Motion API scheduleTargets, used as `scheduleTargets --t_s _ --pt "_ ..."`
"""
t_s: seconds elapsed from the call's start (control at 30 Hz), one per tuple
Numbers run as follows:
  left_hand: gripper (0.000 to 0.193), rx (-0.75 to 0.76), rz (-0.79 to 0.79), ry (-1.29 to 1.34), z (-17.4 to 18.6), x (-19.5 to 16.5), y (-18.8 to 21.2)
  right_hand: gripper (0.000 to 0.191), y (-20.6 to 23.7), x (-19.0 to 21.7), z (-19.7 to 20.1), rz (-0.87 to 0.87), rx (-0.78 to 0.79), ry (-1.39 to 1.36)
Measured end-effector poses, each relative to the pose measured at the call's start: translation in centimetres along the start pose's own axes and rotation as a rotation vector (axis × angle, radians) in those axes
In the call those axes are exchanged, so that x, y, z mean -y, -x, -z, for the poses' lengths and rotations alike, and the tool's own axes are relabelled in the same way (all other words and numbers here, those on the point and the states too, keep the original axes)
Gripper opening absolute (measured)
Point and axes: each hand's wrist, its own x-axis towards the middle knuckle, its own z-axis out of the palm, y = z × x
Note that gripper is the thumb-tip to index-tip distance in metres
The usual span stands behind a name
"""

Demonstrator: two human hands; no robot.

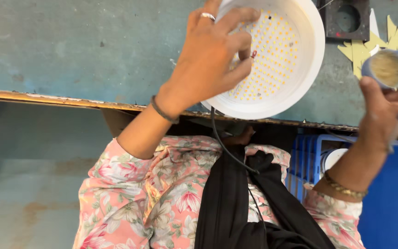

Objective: The person solders wires onto round LED panel light modules at a workbench. They hold each panel steady with one hand while applying a soldering iron to connection points, dipping into a small flux container, and stacking finished panels aside.

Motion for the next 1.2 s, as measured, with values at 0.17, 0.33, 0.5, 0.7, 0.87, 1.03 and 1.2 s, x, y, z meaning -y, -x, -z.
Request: scheduleTargets --t_s 0.17,0.33,0.5,0.7,0.87,1.03,1.2 --pt "0.015 -0.040 0.016 -0.001 0.3 -1.4 -0.4 0.087 2.3 8.3 -4.5 0.265 0.150 0.194" --pt "0.011 -0.020 0.058 0.006 0.7 -2.1 -1.1 0.092 1.4 10.0 -11.8 0.410 0.379 0.175" --pt "0.013 -0.012 0.062 -0.014 0.6 -2.3 -0.9 0.085 0.1 9.9 -13.5 0.475 0.474 0.327" --pt "0.013 -0.041 0.062 0.003 0.6 -2.2 -1.0 0.081 -0.9 10.3 -14.1 0.533 0.540 0.421" --pt "0.012 -0.039 0.078 0.023 0.8 -2.1 -1.0 0.077 -1.1 10.6 -15.0 0.526 0.551 0.423" --pt "0.013 -0.041 0.085 0.027 0.9 -2.1 -1.1 0.074 -1.4 11.3 -15.6 0.565 0.560 0.462" --pt "0.014 -0.044 0.086 0.027 1.0 -2.1 -1.0 0.073 -1.4 11.6 -15.8 0.570 0.571 0.492"
